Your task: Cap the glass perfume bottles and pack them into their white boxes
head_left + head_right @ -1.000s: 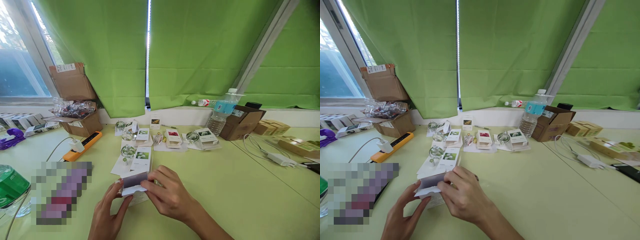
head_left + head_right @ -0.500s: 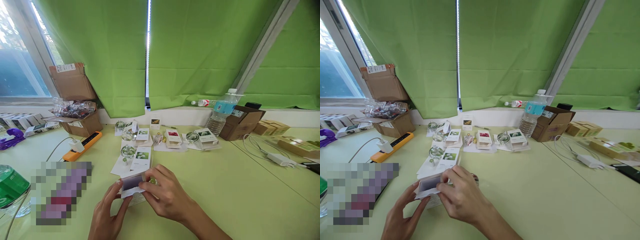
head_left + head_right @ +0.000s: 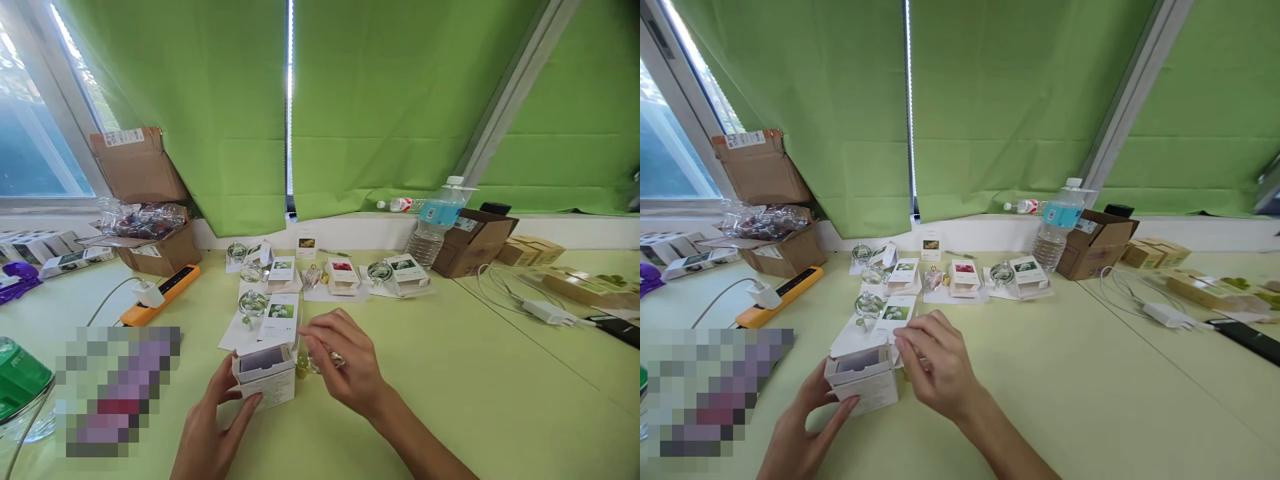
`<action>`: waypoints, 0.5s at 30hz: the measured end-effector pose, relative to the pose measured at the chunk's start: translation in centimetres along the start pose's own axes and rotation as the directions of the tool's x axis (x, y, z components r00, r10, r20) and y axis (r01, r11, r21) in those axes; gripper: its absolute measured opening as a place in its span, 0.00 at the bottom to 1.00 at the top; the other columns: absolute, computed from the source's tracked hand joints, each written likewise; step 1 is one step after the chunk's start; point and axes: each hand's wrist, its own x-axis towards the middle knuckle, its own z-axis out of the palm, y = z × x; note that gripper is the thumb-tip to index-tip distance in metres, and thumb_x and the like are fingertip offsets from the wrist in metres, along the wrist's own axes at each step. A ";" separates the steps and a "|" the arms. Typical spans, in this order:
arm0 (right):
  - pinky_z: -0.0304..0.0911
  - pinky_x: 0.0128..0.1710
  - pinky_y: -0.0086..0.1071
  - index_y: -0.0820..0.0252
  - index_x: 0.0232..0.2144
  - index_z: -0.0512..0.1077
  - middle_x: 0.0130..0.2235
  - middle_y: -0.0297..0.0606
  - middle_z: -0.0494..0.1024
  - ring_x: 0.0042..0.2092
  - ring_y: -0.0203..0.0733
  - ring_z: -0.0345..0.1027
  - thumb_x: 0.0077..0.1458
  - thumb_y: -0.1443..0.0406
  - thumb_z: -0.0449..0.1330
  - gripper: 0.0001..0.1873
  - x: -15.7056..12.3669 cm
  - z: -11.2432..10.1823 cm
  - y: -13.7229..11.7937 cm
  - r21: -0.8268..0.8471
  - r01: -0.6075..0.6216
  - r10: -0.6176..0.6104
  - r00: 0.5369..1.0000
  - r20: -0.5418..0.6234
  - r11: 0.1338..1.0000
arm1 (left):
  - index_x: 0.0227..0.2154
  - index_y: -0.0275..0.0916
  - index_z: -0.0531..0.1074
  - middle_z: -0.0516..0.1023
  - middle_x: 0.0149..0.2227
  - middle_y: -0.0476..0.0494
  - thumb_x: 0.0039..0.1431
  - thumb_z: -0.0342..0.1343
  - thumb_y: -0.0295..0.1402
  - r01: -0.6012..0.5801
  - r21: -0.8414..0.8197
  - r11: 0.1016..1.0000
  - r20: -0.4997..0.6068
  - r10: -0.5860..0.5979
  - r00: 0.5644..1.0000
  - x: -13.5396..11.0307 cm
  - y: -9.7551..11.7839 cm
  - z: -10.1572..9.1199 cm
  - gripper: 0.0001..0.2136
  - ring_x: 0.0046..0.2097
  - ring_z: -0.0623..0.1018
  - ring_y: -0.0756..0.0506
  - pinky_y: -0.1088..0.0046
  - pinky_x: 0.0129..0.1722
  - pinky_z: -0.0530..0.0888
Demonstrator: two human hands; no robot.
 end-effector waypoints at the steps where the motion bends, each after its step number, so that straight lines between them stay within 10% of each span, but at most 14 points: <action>1: 0.65 0.35 0.38 0.59 0.43 0.74 0.36 0.42 0.76 0.37 0.43 0.68 0.58 0.73 0.55 0.13 0.2 -0.3 0.2 -0.009 -0.030 0.030 0.999 -0.018 1.000 | 0.54 0.44 0.66 0.80 0.44 0.41 0.55 0.55 0.49 -0.003 0.004 1.000 0.029 0.003 1.000 0.1 -0.2 0.0 0.26 0.34 0.82 0.43 0.74 0.21 0.77; 8: 0.65 0.30 0.32 0.58 0.40 0.75 0.36 0.40 0.77 0.34 0.39 0.69 0.62 0.67 0.53 0.11 0.8 -2.8 2.6 -0.074 -0.320 0.325 0.942 0.079 0.945 | 0.42 0.47 0.73 0.83 0.37 0.48 0.54 0.55 0.49 -0.059 0.100 0.993 0.116 0.047 0.992 0.7 -1.5 0.1 0.16 0.39 0.82 0.41 0.69 0.36 0.79; 15: 0.65 0.31 0.30 0.54 0.52 0.70 0.46 0.39 0.76 0.34 0.36 0.70 0.59 0.66 0.56 0.18 -0.8 -6.6 5.0 -0.194 -0.471 0.488 0.653 0.580 0.861 | 0.41 0.47 0.74 0.83 0.41 0.49 0.54 0.55 0.47 -0.094 0.148 0.985 0.154 0.071 0.986 1.2 -1.5 -0.5 0.15 0.42 0.82 0.40 0.69 0.37 0.78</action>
